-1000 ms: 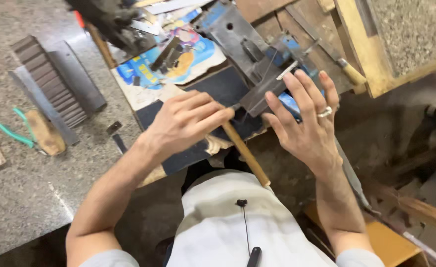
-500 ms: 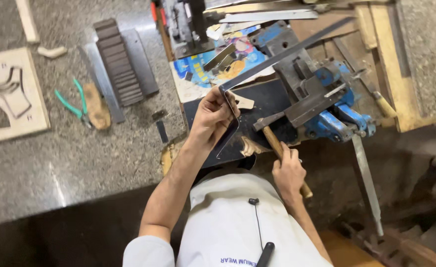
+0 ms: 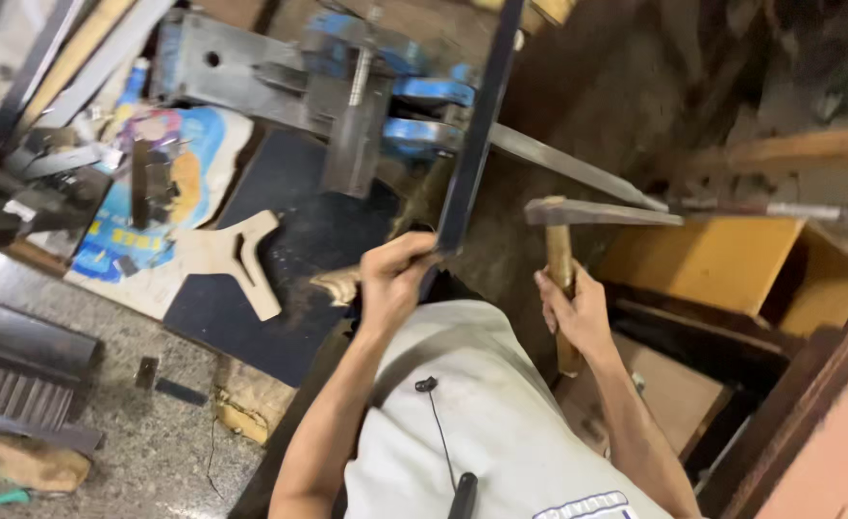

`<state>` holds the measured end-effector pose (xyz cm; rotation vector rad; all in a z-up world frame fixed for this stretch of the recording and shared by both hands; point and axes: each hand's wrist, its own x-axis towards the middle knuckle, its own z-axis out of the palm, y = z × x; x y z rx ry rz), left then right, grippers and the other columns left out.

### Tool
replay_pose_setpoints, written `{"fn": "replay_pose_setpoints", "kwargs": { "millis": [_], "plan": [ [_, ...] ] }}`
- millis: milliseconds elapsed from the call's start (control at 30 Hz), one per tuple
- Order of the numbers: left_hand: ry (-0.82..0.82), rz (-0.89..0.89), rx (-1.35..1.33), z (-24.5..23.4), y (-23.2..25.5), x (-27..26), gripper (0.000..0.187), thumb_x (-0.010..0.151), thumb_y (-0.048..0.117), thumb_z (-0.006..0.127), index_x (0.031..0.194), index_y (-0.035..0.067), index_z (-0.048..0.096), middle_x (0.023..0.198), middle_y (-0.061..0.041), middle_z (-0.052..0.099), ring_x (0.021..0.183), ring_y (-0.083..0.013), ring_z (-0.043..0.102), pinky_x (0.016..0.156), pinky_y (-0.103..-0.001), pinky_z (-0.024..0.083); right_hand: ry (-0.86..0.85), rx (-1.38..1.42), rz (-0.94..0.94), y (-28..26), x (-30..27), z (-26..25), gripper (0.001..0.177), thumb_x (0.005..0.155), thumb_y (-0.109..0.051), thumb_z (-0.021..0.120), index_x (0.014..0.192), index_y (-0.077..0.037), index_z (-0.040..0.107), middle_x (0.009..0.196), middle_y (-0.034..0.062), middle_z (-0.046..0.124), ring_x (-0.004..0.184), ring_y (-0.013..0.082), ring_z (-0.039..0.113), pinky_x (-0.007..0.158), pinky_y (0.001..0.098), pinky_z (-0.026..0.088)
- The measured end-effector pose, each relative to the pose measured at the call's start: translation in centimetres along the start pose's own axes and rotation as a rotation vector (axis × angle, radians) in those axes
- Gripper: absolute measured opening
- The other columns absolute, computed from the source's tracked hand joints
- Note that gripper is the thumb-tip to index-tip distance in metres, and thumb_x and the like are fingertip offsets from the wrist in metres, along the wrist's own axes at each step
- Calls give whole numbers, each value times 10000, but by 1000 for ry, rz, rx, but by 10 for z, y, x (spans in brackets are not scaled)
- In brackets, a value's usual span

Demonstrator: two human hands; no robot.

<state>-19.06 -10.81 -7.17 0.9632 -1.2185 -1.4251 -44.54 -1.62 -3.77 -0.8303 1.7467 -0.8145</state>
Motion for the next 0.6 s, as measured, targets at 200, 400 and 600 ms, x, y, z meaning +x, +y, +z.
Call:
{"fn": "replay_pose_setpoints", "kwargs": {
  "millis": [200,400,600],
  "plan": [
    [-57,-4,254,65,-91,67,240,827,-89,673,1030,5,758,990,-104,777,914,-184,752,833,-276,579,158,148,28,40,1,-40,173,989,-175,656,1014,-24,575,625,2,529,431,72,488,384,255,403],
    [87,18,412,93,-140,110,100,877,61,776,972,37,760,964,-117,771,848,-262,750,746,-335,555,165,113,50,60,6,-59,180,991,-177,670,1013,-13,602,639,-7,538,448,63,497,393,253,399],
    [152,47,485,103,-153,114,90,890,44,749,974,29,721,934,-164,729,842,-350,719,734,-392,545,160,-35,24,55,23,-60,265,990,-172,689,1181,-5,612,654,34,574,474,67,510,428,263,424]
  ]
}}
